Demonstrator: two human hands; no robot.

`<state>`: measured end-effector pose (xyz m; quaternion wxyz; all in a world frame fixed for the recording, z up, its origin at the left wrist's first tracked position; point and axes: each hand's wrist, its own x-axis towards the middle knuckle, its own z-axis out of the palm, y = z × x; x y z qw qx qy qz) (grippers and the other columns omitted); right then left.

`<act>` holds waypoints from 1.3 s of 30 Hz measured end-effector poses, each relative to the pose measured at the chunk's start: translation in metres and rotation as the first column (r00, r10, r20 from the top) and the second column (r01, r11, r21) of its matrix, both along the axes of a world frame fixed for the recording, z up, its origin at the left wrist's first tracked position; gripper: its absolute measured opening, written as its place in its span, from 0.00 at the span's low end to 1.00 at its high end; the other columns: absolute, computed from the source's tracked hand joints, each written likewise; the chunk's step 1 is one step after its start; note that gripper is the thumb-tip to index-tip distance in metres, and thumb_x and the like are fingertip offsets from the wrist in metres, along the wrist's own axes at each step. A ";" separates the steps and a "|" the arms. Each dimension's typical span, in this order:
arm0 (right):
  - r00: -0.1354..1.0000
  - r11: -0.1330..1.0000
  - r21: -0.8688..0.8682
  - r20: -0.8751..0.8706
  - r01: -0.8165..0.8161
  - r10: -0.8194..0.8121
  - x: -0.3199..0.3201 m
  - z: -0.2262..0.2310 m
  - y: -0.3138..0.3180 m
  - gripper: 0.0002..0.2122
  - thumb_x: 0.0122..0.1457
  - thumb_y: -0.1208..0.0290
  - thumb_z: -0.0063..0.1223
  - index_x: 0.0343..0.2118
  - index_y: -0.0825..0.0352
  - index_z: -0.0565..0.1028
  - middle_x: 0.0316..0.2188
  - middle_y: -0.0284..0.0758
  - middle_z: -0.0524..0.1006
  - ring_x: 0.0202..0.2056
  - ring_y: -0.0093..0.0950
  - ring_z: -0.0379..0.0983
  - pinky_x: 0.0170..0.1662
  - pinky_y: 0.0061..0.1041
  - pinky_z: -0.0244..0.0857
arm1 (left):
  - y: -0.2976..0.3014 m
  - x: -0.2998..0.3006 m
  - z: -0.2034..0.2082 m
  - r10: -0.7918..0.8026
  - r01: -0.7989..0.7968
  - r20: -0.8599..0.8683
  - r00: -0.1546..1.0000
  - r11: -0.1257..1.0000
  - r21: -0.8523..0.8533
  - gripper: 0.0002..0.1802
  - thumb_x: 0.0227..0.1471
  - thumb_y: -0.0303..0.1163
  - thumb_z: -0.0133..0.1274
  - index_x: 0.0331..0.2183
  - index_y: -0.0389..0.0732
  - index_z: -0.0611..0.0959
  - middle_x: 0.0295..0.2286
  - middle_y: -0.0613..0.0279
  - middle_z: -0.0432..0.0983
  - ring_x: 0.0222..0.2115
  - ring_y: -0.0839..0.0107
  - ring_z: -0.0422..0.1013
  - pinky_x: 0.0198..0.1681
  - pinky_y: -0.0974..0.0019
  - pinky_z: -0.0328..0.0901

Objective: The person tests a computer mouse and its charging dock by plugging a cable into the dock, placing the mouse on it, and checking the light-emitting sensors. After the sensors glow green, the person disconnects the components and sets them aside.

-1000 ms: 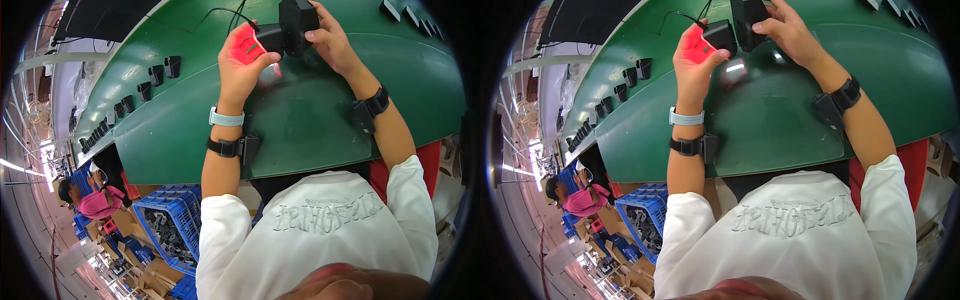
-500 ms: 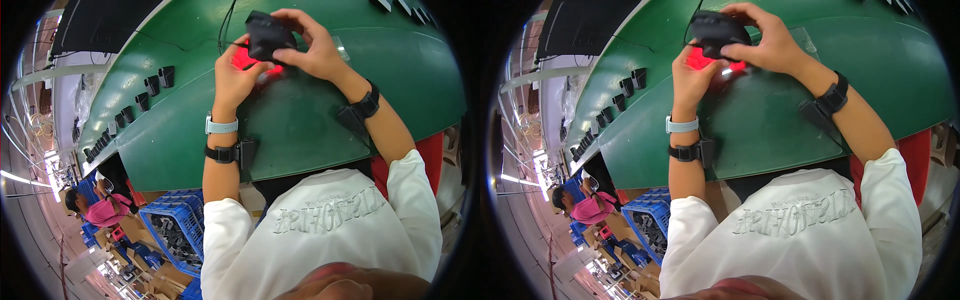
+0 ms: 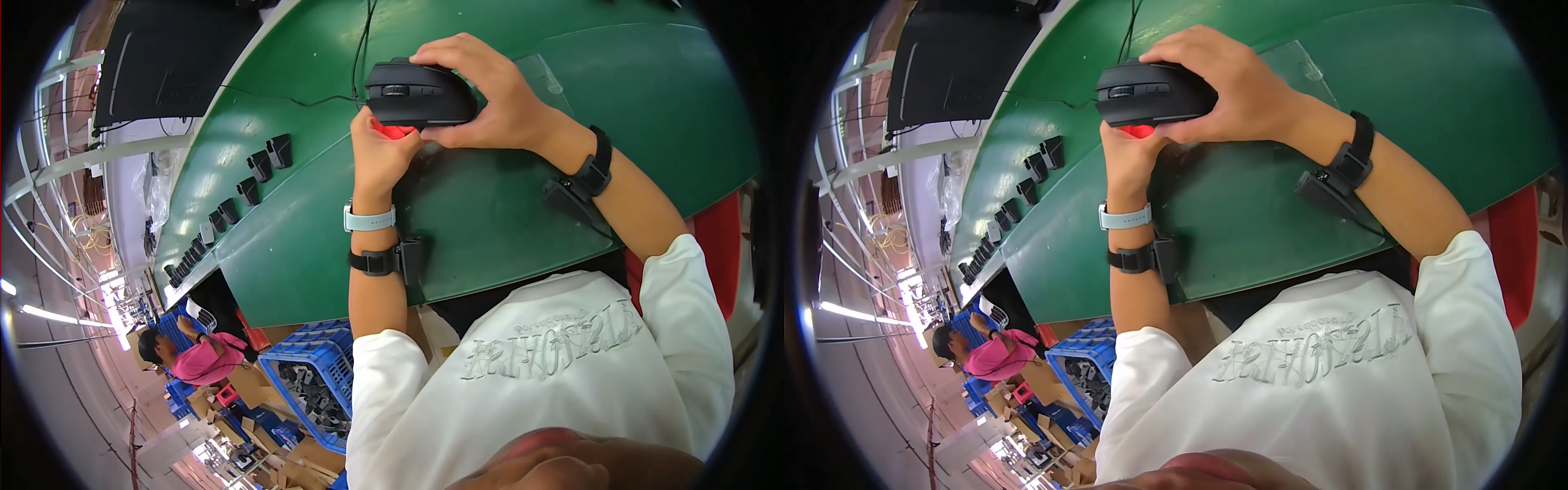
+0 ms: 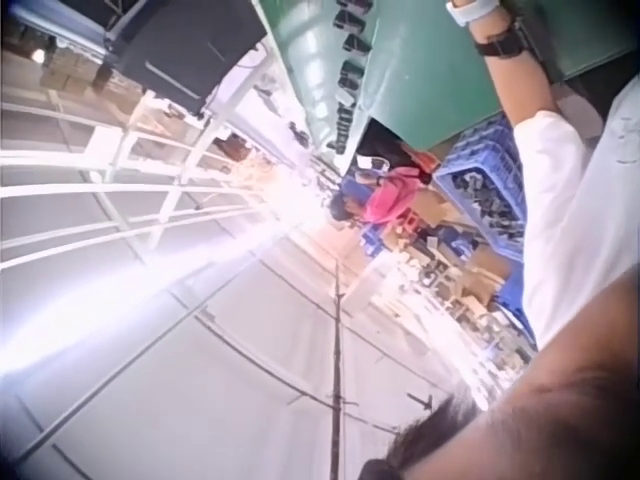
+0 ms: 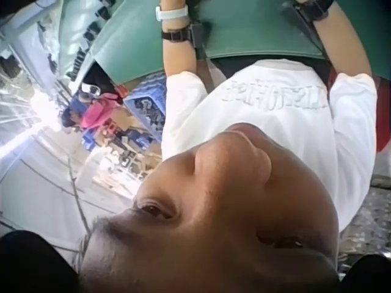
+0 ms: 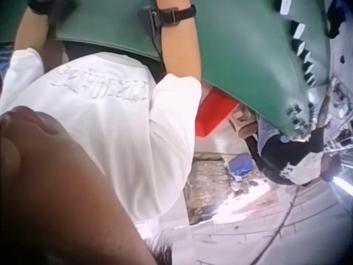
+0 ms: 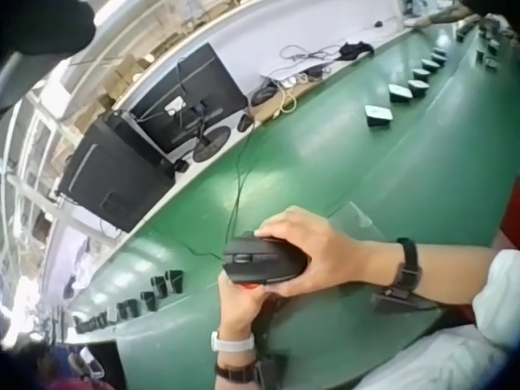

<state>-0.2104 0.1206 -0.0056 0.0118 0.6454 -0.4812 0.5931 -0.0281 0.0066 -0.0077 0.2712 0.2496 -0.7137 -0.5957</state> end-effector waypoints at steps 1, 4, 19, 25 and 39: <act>1.000 1.000 -0.001 0.004 0.004 -0.004 0.000 0.000 0.000 0.33 0.42 0.70 0.75 0.54 0.67 0.74 0.51 0.39 0.77 0.50 0.38 0.74 0.54 0.35 0.69 | -0.001 0.000 -0.001 -0.006 0.006 -0.024 1.000 1.000 -0.009 0.19 0.43 0.14 0.65 0.39 0.33 0.80 0.35 0.63 0.82 0.35 0.77 0.77 0.36 0.70 0.74; 1.000 0.999 -0.041 -0.022 0.016 -0.017 -0.002 -0.001 -0.001 0.32 0.42 0.70 0.75 0.53 0.68 0.75 0.51 0.40 0.77 0.49 0.39 0.74 0.53 0.35 0.70 | 0.003 -0.006 0.000 0.007 -0.004 -0.095 0.995 0.999 0.037 0.19 0.42 0.16 0.68 0.39 0.33 0.81 0.35 0.64 0.82 0.34 0.79 0.76 0.36 0.72 0.72; 0.917 0.966 0.121 0.359 -0.228 0.172 0.002 -0.009 -0.011 0.30 0.43 0.61 0.71 0.51 0.67 0.76 0.42 0.44 0.77 0.46 0.44 0.74 0.51 0.38 0.68 | 0.007 0.007 0.024 0.088 0.008 -0.350 0.933 0.964 0.265 0.36 0.55 0.28 0.54 0.64 0.36 0.64 0.55 0.49 0.69 0.55 0.58 0.69 0.60 0.53 0.66; 0.898 0.839 0.398 -0.076 -0.372 0.434 0.001 -0.027 -0.002 0.28 0.36 0.59 0.69 0.44 0.64 0.81 0.41 0.41 0.75 0.44 0.42 0.71 0.48 0.39 0.68 | 0.007 0.004 0.025 0.312 -0.317 -0.294 0.903 0.948 0.034 0.27 0.61 0.26 0.53 0.60 0.41 0.69 0.48 0.64 0.68 0.39 0.76 0.66 0.44 0.73 0.63; 0.857 0.835 0.443 -0.234 -0.327 0.459 -0.001 -0.017 -0.002 0.32 0.36 0.53 0.72 0.46 0.63 0.80 0.42 0.38 0.75 0.45 0.40 0.71 0.52 0.37 0.65 | -0.013 0.013 0.011 0.399 -0.425 -0.201 0.894 0.900 -0.102 0.12 0.62 0.28 0.59 0.46 0.38 0.76 0.28 0.68 0.72 0.24 0.79 0.64 0.28 0.74 0.59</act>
